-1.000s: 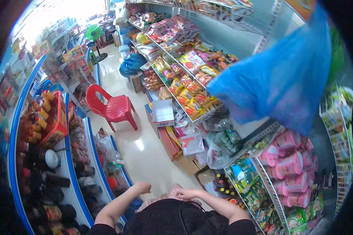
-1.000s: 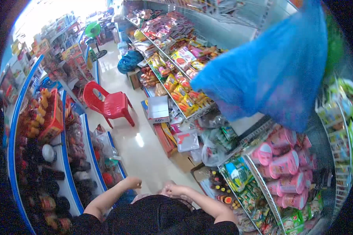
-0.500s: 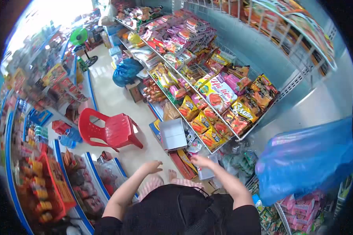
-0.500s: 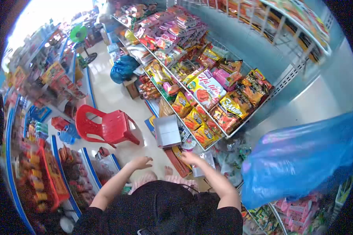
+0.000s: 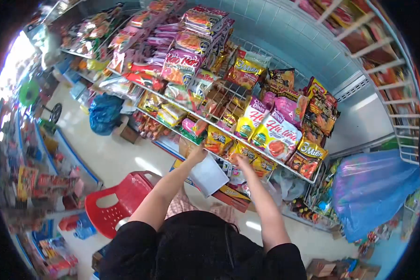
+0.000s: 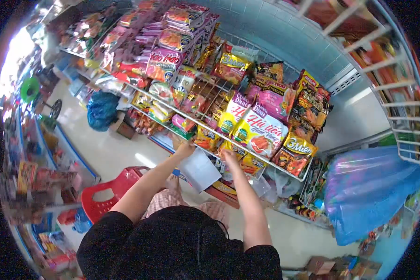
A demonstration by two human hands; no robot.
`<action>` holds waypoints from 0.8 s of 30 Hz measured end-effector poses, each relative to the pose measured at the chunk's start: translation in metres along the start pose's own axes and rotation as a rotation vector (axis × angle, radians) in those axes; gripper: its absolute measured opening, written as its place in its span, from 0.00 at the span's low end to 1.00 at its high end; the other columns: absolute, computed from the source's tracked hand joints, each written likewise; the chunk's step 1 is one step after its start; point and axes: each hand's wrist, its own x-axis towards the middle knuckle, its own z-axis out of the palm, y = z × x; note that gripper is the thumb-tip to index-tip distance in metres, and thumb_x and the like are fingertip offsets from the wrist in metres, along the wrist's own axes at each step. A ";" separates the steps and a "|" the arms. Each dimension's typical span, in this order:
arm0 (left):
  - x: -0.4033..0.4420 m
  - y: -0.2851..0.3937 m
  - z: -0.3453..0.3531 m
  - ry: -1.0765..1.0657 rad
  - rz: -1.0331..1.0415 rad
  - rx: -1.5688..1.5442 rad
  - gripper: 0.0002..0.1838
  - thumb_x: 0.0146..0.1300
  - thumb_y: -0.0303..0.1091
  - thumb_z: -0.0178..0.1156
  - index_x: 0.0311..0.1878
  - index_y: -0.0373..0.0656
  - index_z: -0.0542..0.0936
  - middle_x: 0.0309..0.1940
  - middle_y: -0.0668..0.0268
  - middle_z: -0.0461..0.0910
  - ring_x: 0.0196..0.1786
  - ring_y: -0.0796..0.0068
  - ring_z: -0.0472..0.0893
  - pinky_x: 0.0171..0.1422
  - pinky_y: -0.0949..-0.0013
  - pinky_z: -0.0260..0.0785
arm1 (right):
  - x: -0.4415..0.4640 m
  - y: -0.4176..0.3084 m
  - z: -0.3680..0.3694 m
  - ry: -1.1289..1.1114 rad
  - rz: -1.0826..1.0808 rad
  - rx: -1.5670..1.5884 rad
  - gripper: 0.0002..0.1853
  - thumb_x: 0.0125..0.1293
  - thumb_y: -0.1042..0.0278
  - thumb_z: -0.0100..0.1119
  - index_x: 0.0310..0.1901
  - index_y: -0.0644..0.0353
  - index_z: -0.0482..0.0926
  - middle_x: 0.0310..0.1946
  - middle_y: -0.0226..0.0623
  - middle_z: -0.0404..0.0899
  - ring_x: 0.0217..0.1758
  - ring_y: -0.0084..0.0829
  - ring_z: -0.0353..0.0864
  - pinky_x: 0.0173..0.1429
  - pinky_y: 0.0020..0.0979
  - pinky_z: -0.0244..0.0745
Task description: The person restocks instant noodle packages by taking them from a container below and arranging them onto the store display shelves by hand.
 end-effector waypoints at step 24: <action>0.040 0.002 0.002 -0.305 -0.064 -0.447 0.39 0.43 0.41 0.70 0.57 0.41 0.61 0.48 0.54 0.68 0.51 0.63 0.70 0.53 0.63 0.65 | 0.037 -0.009 0.094 0.394 -0.232 -0.083 0.32 0.54 0.64 0.61 0.60 0.64 0.60 0.49 0.38 0.69 0.46 0.33 0.70 0.48 0.31 0.68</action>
